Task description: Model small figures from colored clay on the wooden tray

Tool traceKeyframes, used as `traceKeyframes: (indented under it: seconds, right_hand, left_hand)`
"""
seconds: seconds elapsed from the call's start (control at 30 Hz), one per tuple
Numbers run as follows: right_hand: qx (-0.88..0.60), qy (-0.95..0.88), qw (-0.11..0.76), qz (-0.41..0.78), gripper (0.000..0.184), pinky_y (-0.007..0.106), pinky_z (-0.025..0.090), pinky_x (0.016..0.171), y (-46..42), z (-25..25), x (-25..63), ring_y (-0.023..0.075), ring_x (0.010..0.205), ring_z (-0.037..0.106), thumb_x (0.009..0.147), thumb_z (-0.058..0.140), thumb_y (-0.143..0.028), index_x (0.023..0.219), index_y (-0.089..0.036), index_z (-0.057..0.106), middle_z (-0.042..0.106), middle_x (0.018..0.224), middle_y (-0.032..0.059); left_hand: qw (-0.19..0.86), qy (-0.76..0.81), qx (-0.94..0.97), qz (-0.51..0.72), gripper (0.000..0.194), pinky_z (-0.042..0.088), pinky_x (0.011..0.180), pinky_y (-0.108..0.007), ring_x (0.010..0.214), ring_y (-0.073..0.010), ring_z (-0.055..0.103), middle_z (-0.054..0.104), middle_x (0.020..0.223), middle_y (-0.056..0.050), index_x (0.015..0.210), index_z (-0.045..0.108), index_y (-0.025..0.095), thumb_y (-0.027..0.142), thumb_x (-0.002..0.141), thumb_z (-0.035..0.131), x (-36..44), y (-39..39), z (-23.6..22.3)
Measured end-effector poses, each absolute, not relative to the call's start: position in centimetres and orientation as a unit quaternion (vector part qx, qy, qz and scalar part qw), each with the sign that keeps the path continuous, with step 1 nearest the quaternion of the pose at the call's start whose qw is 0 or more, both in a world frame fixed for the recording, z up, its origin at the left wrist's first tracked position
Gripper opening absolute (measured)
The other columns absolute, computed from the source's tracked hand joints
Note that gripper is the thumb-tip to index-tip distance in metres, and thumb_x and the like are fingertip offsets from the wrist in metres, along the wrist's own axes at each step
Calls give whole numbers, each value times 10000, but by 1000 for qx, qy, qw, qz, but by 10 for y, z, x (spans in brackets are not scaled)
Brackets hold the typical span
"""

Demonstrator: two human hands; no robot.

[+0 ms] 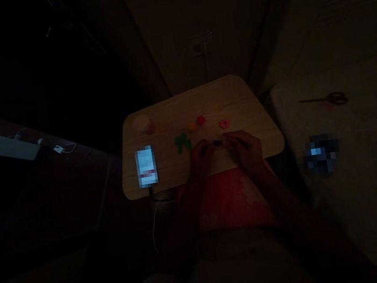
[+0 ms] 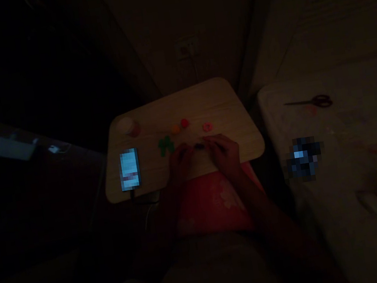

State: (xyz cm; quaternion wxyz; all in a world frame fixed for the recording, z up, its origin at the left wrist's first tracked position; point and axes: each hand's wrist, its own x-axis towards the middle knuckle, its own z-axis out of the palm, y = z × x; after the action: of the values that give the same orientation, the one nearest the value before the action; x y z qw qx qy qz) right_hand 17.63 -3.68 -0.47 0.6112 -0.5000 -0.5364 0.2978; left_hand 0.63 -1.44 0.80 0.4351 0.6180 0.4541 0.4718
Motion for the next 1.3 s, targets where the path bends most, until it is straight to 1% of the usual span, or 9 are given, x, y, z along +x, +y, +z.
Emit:
traceKeyframes:
  seconds: [0.1,0.2,0.3,0.43,0.53,0.67,0.83,1.03,1.3]
  right_hand:
    - [-510,-496,620,331,267,346,586,770,-37,-5,174,193,795,732,929,630,-323,1152,-247,755,775,939,51]
    - [-533,-456,626,340,193,311,582,671,-38,-3,170,191,711,727,851,713,-313,1007,-213,766,782,859,47]
    - [-553,-447,615,340,97,276,543,586,-40,0,169,171,608,680,807,740,-299,801,-202,746,738,694,15]
    - [-545,-473,605,336,172,269,507,587,-41,0,170,150,583,631,871,668,-322,771,-199,737,690,643,0]
    - [-543,-477,606,332,206,273,494,578,-39,-3,172,150,584,615,901,633,-344,815,-195,745,678,662,6]
    - [-545,-477,611,320,238,277,477,570,-38,-7,173,153,591,595,932,598,-377,907,-201,756,672,698,10]
    - [-540,-487,615,305,229,301,517,673,-38,-7,175,178,704,646,937,602,-376,905,-202,748,709,775,29]
    - [-535,-492,624,286,206,321,559,752,-37,-8,173,197,824,697,932,613,-365,1004,-219,739,756,949,58]
    - [-544,-476,612,321,187,347,598,790,-37,-10,172,209,849,742,855,705,-318,1007,-235,775,795,977,60]
  left_hand:
    - [433,433,622,488,146,480,776,-285,818,-167,622,689,860,-34,862,688,191,333,875,654,8,-14,9]
    - [432,420,622,500,92,493,860,-313,902,-185,654,710,935,-48,905,686,198,270,864,646,7,-13,6]
    - [410,416,638,502,80,488,831,-323,868,-186,628,669,882,-39,859,660,202,189,844,583,4,-11,3]
    - [334,419,691,485,157,480,769,-324,812,-185,572,576,831,-43,799,642,192,117,831,508,3,-13,4]
    - [270,437,741,433,218,491,888,-364,942,-214,579,594,968,-72,987,688,190,125,867,517,8,-15,6]
    - [200,487,777,344,357,476,976,-411,1037,-247,555,557,1085,-105,1272,638,184,207,932,532,15,-15,1]
    - [155,516,789,295,346,478,947,-429,1017,-259,540,535,1076,-111,1273,669,203,319,960,578,17,-14,-5]
    - [220,497,761,355,183,500,922,-373,988,-219,580,573,1056,-86,1077,695,187,252,913,648,14,-14,-3]
    - [385,484,625,476,143,503,772,-276,833,-160,628,698,910,-30,980,645,197,249,852,682,10,-11,1]
